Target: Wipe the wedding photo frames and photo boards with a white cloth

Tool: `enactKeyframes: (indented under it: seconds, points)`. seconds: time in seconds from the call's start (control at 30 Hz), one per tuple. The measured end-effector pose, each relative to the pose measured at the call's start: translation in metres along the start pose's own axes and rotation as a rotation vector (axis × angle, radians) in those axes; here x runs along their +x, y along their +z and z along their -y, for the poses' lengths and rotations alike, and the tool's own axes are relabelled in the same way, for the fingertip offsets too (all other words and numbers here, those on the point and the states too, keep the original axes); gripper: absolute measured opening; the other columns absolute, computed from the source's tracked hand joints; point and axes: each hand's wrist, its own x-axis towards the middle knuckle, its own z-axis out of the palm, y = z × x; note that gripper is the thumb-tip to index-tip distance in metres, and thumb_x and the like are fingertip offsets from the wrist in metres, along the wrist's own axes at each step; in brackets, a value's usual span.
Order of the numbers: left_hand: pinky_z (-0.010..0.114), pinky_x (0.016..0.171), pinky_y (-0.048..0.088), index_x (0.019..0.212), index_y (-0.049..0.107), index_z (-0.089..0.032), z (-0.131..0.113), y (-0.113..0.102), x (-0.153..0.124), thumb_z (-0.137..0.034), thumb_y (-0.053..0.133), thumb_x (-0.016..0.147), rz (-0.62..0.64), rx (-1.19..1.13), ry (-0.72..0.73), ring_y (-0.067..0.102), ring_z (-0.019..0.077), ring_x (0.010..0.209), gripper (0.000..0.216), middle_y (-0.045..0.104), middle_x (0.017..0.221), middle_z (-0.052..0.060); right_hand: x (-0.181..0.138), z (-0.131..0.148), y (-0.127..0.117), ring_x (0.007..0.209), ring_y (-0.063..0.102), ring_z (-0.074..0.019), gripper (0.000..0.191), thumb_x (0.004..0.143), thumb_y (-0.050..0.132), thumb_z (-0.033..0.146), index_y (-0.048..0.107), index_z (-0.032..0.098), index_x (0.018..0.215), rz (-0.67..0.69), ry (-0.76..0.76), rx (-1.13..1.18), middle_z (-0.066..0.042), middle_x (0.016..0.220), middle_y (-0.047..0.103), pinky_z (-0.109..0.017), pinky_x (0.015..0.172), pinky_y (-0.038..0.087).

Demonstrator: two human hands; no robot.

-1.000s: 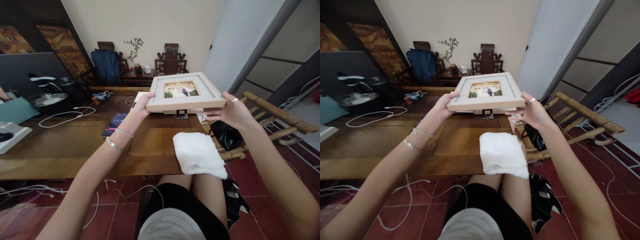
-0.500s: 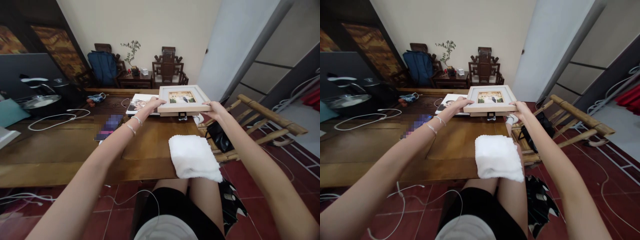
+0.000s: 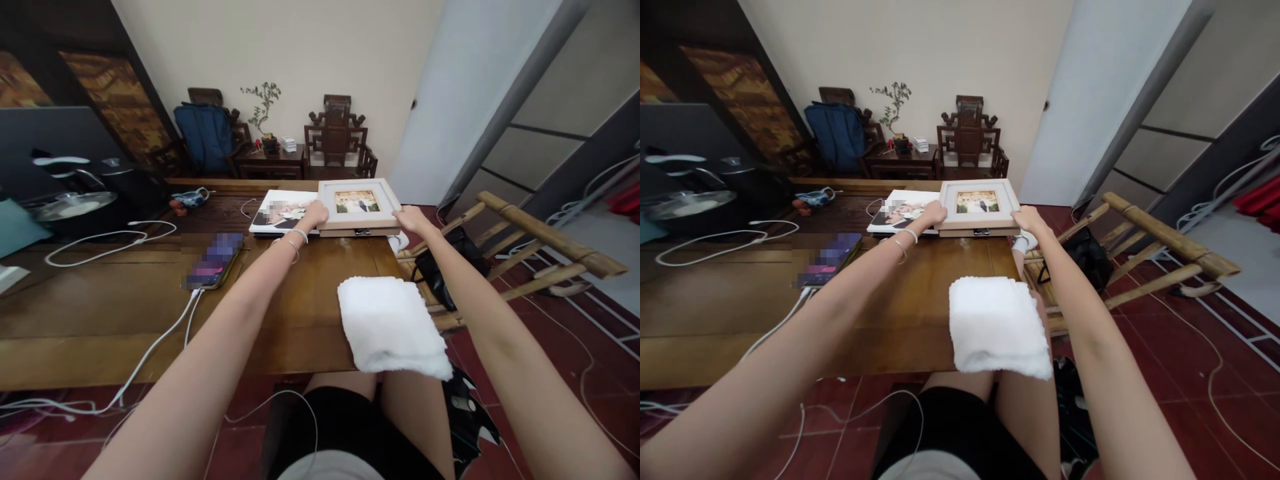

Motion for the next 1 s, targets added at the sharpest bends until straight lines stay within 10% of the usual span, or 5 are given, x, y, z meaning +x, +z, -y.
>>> enactKeyframes:
  seconds: [1.0]
  points:
    - [0.046, 0.106, 0.022, 0.121, 0.052, -0.004, -0.002, 0.032, 0.009, -0.018, 0.047, 0.080, -0.136, 0.185, -0.158, 0.031, 0.0347, 0.131, 0.043, 0.039, 0.136, 0.024, 0.023, -0.017, 0.029, 0.108, 0.057, -0.0318, 0.049, 0.089, 0.041, 0.034, 0.057, 0.000, 0.120, 0.060, 0.019, -0.102, -0.028, 0.121, 0.058, -0.035, 0.088, 0.043]
